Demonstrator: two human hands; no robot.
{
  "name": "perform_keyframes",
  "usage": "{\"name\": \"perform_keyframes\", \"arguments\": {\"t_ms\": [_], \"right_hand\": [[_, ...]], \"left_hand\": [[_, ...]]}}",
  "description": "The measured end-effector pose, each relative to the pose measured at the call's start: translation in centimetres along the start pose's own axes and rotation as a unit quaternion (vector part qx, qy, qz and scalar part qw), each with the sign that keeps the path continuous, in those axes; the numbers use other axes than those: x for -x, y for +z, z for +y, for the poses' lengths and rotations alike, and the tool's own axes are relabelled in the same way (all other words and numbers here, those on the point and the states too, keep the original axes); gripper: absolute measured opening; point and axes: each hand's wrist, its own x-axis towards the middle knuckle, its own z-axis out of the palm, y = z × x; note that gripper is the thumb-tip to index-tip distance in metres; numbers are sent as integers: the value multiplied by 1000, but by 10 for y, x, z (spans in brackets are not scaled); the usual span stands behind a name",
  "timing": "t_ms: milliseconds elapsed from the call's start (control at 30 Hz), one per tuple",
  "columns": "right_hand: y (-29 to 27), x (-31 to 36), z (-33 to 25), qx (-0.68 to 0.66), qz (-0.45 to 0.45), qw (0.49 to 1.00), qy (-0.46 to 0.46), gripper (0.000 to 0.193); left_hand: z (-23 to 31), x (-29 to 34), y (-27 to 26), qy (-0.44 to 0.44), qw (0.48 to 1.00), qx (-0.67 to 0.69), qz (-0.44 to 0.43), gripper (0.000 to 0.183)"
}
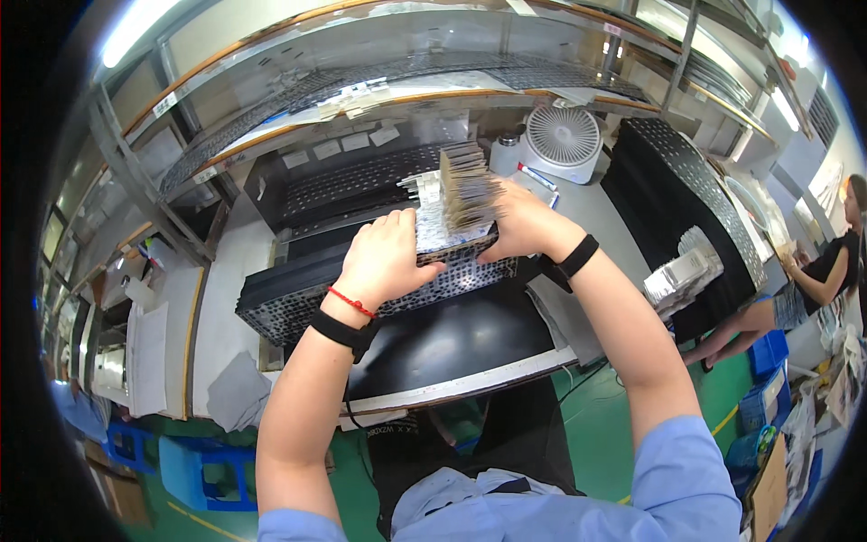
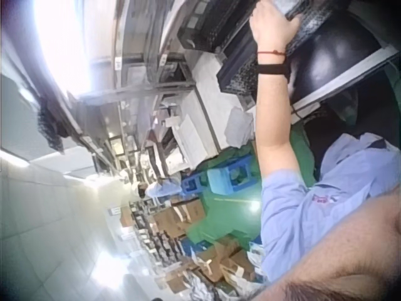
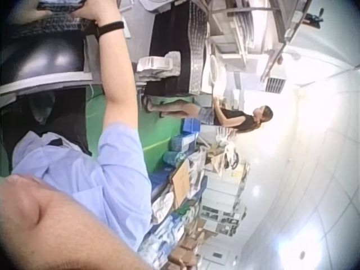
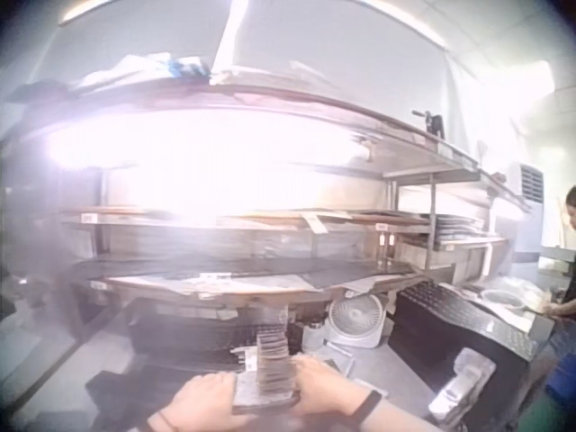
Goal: The recorder cleans the workstation surface and then inspects a stack of metal keyboard frames by flipping through them and checking for defects.
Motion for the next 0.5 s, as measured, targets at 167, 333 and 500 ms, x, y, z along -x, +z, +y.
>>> {"name": "perform_keyframes", "arguments": {"t_ms": [167,333,500], "right_hand": [[-4,11,-6,-22,-36,997,71,72],[-1,12,-7,-26,-31,996,74,74],[-3,14,-8,-45,-10,996,72,67]], "left_hand": [[0,8,-11,12,999,20,-37,94],[-20,36,-36,-36,997,1,-68,84],[-68,88,-61,-43,999,-4,-30,78]]}}
